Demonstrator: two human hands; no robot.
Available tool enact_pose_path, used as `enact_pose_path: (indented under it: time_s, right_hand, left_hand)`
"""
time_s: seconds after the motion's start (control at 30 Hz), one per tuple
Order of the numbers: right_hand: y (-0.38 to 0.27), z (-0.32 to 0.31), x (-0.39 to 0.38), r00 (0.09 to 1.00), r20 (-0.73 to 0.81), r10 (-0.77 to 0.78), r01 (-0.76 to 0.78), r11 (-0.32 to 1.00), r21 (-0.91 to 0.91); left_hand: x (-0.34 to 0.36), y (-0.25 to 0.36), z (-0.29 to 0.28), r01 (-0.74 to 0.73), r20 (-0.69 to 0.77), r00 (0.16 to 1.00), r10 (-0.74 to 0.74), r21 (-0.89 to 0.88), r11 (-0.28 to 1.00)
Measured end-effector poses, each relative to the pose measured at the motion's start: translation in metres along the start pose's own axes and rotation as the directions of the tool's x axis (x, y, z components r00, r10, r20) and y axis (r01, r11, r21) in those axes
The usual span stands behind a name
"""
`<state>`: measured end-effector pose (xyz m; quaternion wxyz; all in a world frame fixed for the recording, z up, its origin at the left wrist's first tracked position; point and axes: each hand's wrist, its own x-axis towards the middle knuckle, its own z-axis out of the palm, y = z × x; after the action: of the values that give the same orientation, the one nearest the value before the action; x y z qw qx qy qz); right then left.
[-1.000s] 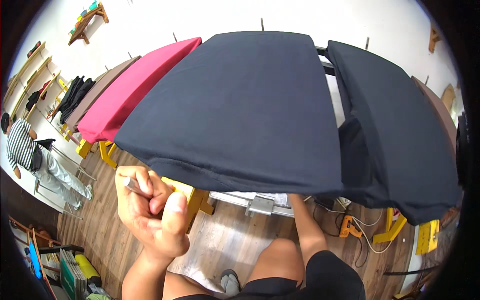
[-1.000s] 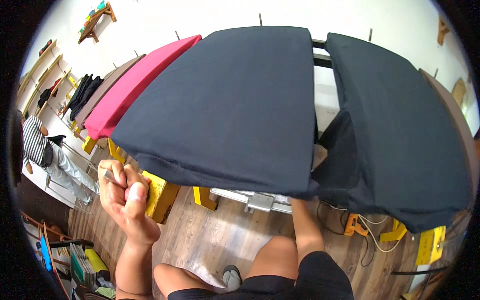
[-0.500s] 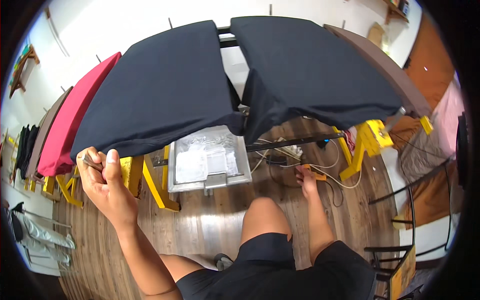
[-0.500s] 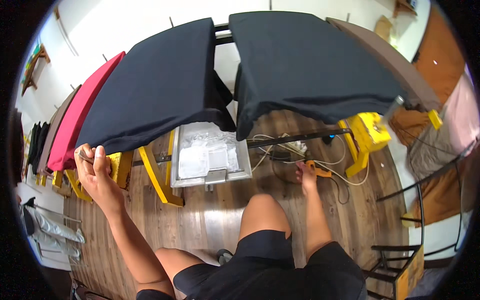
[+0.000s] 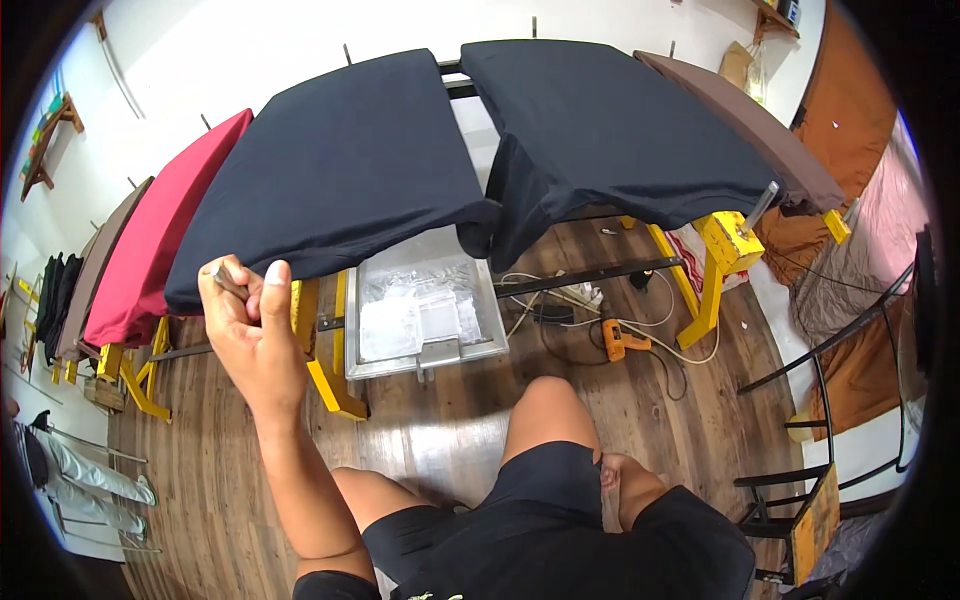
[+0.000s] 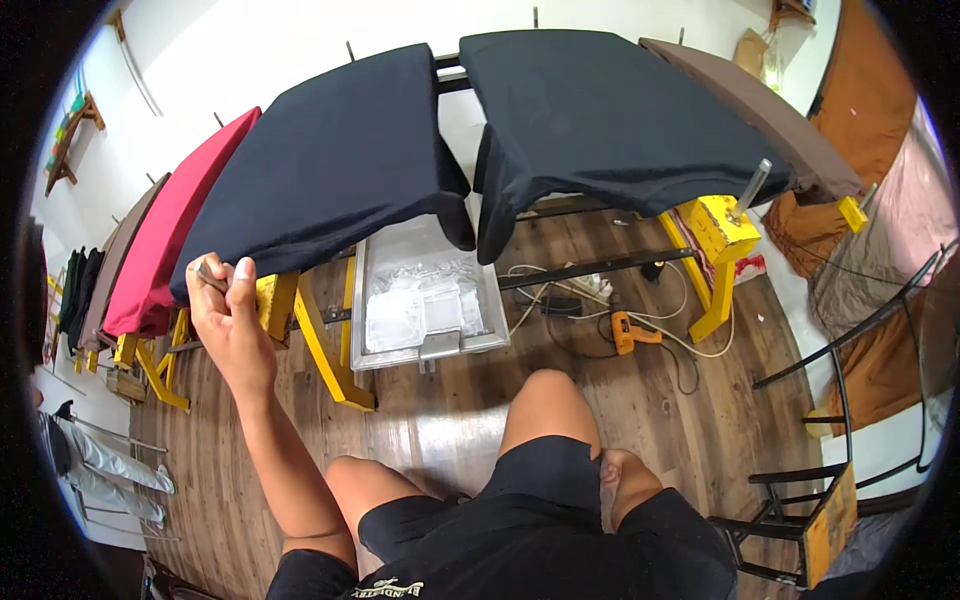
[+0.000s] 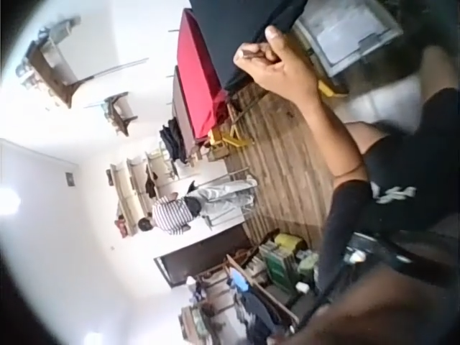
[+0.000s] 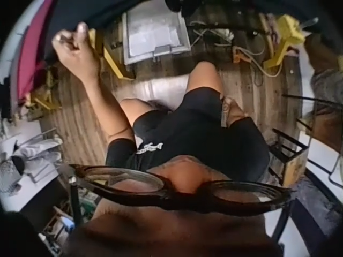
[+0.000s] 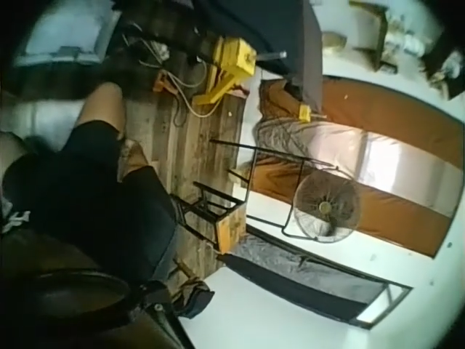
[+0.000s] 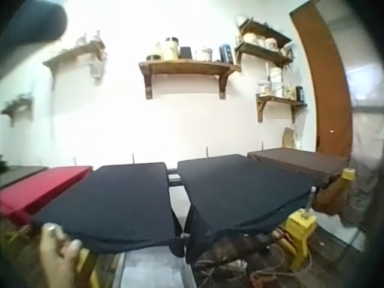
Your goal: Applying white ink to multiple t-shirts using a screen printing frame and a spatula.
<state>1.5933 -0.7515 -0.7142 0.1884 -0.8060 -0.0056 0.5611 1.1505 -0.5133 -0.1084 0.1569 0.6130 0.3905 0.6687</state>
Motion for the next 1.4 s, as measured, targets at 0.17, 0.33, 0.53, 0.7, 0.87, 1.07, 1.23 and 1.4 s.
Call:
enact_pose_path:
  time_s: [0.17, 0.33, 0.53, 0.7, 0.87, 1.07, 1.23, 1.4]
  right_hand:
    - [-0.061, 0.009, 0.006, 0.991, 0.045, -0.123, 0.129, 0.981, -0.147]
    - [-0.157, 0.014, 0.009, 0.96, 0.161, -0.228, 0.254, 0.953, -0.163]
    - [-0.287, 0.092, 0.02, 0.82, 0.252, -0.513, 0.567, 0.789, -0.236]
    - [-0.338, 0.194, 0.041, 0.779, 0.261, -0.57, 0.62, 0.764, -0.178]
    - [-0.359, 0.277, 0.034, 0.613, -0.166, -0.772, 0.669, 0.619, -0.411]
    - [-0.363, 0.274, -0.027, 0.671, -0.23, -0.705, 0.591, 0.696, -0.408]
    - [-0.367, 0.265, -0.058, 0.653, -0.235, -0.72, 0.576, 0.674, -0.462]
    - [-0.373, 0.254, -0.065, 0.609, -0.194, -0.769, 0.632, 0.619, -0.466]
  left_hand:
    - [0.002, 0.0, -0.001, -0.048, -0.024, 0.998, 0.051, 0.128, 0.991]
    - [0.0, -0.001, -0.001, -0.023, 0.012, 1.0, 0.022, 0.093, 0.995]
    - [0.002, -0.005, 0.004, -0.037, -0.059, 0.997, 0.045, 0.144, 0.989]
    - [0.003, -0.007, 0.006, -0.059, -0.062, 0.996, 0.07, 0.162, 0.985]
    - [0.003, -0.01, 0.01, -0.016, -0.125, 0.992, 0.035, 0.153, 0.988]
    - [0.002, -0.011, 0.008, 0.031, -0.138, 0.99, -0.003, 0.199, 0.979]
    - [0.002, -0.011, 0.007, 0.017, -0.116, 0.993, 0.002, 0.159, 0.987]
    - [0.002, -0.007, 0.006, -0.011, -0.052, 0.998, 0.016, 0.083, 0.996]
